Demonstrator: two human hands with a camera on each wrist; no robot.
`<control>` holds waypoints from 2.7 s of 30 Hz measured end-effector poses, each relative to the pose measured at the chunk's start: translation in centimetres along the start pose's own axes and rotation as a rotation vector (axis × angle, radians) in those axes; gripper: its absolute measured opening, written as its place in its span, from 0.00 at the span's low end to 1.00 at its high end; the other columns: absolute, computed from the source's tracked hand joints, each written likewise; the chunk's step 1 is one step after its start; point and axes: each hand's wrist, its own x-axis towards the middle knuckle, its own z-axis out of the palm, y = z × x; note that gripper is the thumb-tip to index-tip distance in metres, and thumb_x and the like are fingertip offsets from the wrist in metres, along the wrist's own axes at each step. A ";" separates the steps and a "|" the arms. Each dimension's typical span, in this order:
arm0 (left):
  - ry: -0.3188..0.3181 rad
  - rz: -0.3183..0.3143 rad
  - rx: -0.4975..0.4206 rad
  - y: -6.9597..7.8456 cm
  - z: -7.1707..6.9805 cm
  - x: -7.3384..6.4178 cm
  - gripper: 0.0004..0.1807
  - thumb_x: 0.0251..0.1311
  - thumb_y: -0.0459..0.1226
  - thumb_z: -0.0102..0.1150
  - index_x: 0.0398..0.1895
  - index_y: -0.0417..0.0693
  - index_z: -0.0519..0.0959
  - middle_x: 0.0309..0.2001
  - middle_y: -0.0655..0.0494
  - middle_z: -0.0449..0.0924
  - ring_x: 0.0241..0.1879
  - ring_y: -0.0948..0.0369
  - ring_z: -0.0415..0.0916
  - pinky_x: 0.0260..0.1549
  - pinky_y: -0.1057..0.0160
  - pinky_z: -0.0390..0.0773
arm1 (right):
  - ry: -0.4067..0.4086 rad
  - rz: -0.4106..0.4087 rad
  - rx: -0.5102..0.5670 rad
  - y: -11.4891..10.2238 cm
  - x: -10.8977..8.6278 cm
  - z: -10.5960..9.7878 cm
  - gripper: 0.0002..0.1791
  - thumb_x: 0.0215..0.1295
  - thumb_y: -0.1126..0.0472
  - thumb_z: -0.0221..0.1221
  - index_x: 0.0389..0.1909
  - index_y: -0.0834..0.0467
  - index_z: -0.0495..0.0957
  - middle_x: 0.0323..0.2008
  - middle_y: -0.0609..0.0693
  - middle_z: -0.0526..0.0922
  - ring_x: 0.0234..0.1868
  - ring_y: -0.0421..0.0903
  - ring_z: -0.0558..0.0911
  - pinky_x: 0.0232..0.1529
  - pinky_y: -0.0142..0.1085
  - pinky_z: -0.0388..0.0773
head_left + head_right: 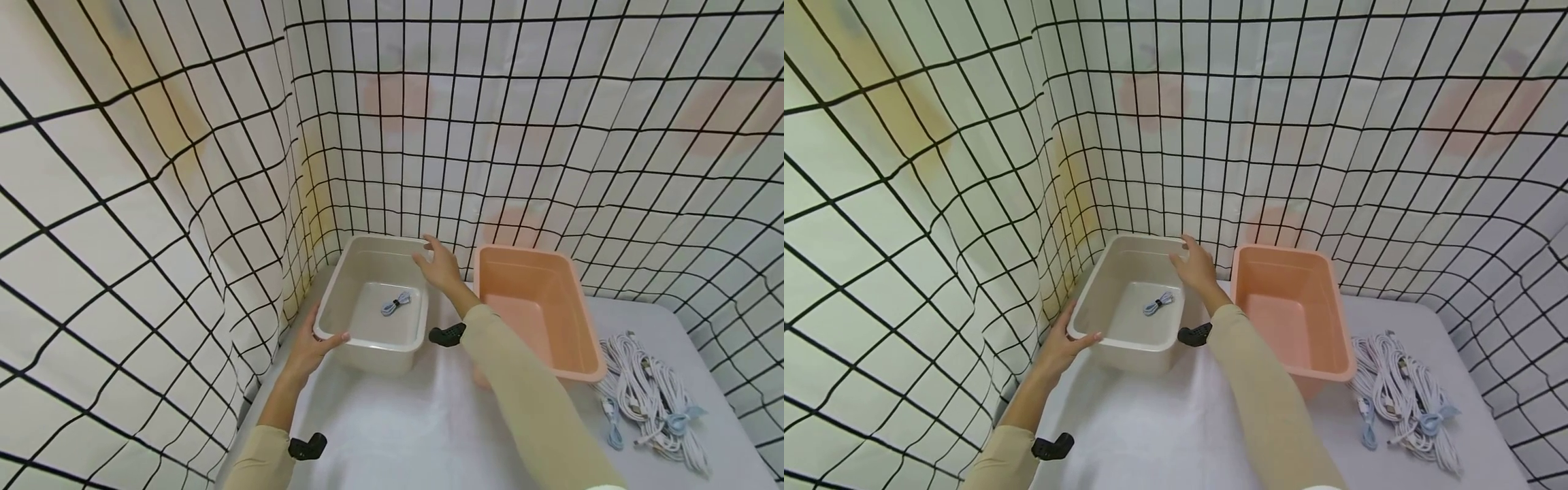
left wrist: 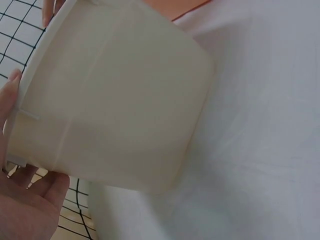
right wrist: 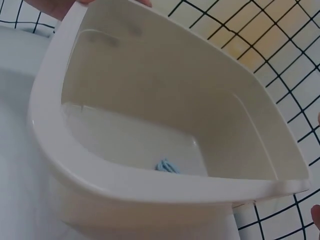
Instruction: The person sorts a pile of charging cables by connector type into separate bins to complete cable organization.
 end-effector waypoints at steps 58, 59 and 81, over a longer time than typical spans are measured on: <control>0.004 -0.028 0.010 0.2 0.5 -0.4 0.60 0.58 0.40 0.77 0.85 0.53 0.45 0.75 0.38 0.58 0.71 0.40 0.61 0.66 0.41 0.63 | -0.064 -0.175 0.023 4.8 -6.4 -8.3 0.32 0.71 0.57 0.66 0.73 0.59 0.70 0.61 0.63 0.79 0.60 0.65 0.78 0.56 0.60 0.75; 0.002 -0.028 0.011 0.2 0.5 -0.4 0.60 0.58 0.40 0.77 0.85 0.53 0.45 0.75 0.37 0.58 0.71 0.40 0.61 0.66 0.41 0.63 | -0.061 -0.178 0.028 4.9 -6.5 -8.4 0.32 0.71 0.57 0.67 0.72 0.60 0.70 0.61 0.64 0.80 0.60 0.65 0.78 0.56 0.60 0.75; -0.002 -0.041 0.027 -0.1 0.2 -0.4 0.61 0.58 0.42 0.77 0.85 0.53 0.42 0.77 0.37 0.54 0.71 0.39 0.60 0.66 0.39 0.62 | -0.058 -0.141 0.041 6.9 -9.3 -10.9 0.33 0.71 0.57 0.66 0.73 0.59 0.69 0.61 0.61 0.79 0.60 0.62 0.78 0.57 0.59 0.76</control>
